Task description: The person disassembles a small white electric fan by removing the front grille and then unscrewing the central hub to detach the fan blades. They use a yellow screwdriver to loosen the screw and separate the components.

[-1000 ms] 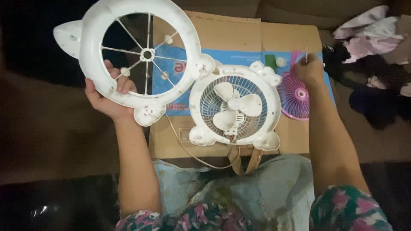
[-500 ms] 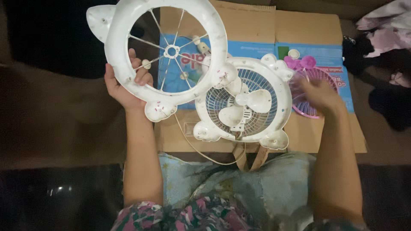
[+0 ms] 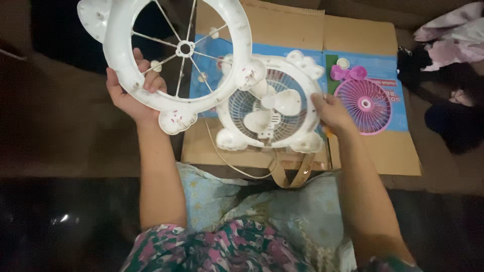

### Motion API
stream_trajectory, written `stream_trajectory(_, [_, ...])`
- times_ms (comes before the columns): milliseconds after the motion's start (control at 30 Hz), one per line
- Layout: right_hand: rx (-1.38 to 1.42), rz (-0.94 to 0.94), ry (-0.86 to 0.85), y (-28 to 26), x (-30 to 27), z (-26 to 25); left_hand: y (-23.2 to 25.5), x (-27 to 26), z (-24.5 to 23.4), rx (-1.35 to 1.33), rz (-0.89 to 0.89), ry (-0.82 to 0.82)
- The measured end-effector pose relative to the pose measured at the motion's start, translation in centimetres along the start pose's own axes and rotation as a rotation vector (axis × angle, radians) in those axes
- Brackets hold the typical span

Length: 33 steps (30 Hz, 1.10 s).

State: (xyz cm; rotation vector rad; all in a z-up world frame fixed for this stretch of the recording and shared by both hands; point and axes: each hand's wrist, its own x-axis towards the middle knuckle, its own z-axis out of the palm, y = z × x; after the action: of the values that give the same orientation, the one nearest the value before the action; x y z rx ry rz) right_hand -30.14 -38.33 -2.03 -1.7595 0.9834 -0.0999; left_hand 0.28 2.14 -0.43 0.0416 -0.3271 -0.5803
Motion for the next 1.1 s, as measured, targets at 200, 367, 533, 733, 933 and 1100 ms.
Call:
stream_trajectory(200, [0.158, 0.003, -0.027, -1.7, 2.6, 5.7, -1.1, -1.5, 3.5, 0.053, 0.0, 0.02])
stream_trajectory(367, [0.102, -0.272, 0.29, -3.0, 0.6, 5.5, -5.7, -0.6, 6.7, 0.26, -0.137, -0.02])
stream_trajectory(533, [0.839, -0.218, -0.159, -2.9, -1.9, -3.3, -12.8, 2.0, 8.4, 0.236, -0.317, -0.054])
stream_trajectory(733, [0.727, -0.463, -0.013, 0.8, -4.4, -9.9, -22.8, 4.5, 8.8, 0.349, -0.452, -0.026])
stream_trajectory(933, [0.508, -0.306, 0.303, 5.3, -6.0, -17.2, -30.8, 4.2, 9.3, 0.884, -0.625, 0.028])
stream_trajectory(1100, [0.517, -0.141, 0.381, 8.2, -7.1, -20.3, -30.7, 2.3, 9.4, 1.17, -0.574, 0.028])
